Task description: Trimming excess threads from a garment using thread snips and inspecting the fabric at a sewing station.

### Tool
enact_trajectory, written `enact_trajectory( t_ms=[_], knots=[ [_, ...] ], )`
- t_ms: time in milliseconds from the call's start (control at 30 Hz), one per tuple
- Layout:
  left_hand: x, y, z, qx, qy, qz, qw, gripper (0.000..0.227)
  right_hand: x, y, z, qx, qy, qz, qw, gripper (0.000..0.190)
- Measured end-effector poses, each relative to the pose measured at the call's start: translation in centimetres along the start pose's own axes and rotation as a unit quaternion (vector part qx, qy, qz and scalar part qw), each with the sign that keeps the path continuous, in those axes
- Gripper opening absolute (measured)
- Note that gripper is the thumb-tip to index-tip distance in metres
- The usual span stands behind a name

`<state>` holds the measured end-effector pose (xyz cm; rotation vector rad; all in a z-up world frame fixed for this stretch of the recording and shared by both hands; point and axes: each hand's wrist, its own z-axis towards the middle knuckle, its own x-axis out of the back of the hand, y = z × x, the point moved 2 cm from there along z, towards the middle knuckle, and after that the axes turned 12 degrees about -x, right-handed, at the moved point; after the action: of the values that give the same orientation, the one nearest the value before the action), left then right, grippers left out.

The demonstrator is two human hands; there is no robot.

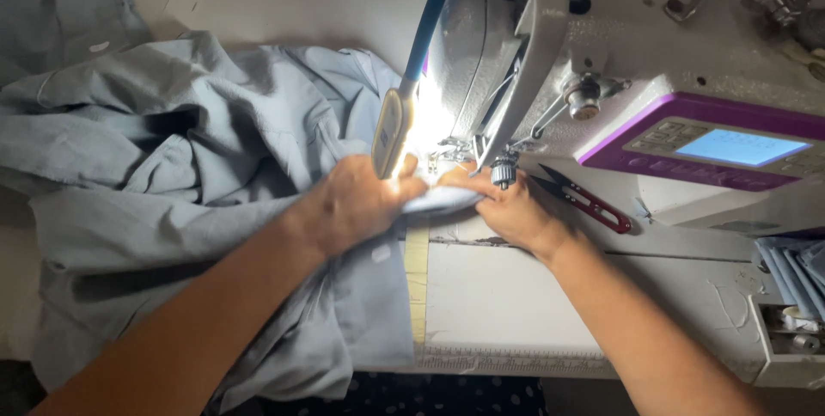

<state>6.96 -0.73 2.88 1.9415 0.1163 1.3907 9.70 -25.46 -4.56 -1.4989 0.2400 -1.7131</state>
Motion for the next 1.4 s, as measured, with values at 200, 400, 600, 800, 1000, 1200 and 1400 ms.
enact_trajectory(
  t_ms=[200, 400, 600, 800, 1000, 1200, 1400],
  knots=[
    [-3.5, -2.8, -0.1, -0.385, 0.119, 0.419, 0.814, 0.057, 1.7, -3.3, -1.5, 0.107, -0.045, -0.086, 0.990, 0.060],
    [-1.0, -1.0, -0.8, -0.387, 0.143, 0.357, 0.838, 0.061, 2.0, -2.9, -1.5, 0.127, -0.033, -0.187, 0.974, 0.052],
    [-1.9, -2.5, 0.3, -0.384, 0.127, 0.345, 0.847, 0.070, 2.6, -3.4, -0.8, 0.165, -0.012, -0.184, 0.969, 0.041],
    [-2.2, -3.2, 0.9, -0.379, 0.136, 0.321, 0.858, 0.058, 3.0, -3.5, 0.1, 0.154, -0.022, -0.171, 0.973, 0.039],
    [-0.8, -3.4, 1.5, -0.399, 0.162, 0.306, 0.849, 0.085, 2.6, -2.2, 1.2, 0.195, -0.034, -0.179, 0.964, 0.050],
    [0.4, -2.7, 2.4, -0.386, 0.172, 0.322, 0.847, 0.064, 2.4, -1.3, 1.1, 0.173, -0.028, -0.244, 0.954, 0.048],
    [-0.7, -4.5, 2.7, -0.380, 0.162, 0.276, 0.868, 0.075, 2.2, -0.9, 1.1, 0.149, -0.023, -0.320, 0.935, 0.046]
  ],
)
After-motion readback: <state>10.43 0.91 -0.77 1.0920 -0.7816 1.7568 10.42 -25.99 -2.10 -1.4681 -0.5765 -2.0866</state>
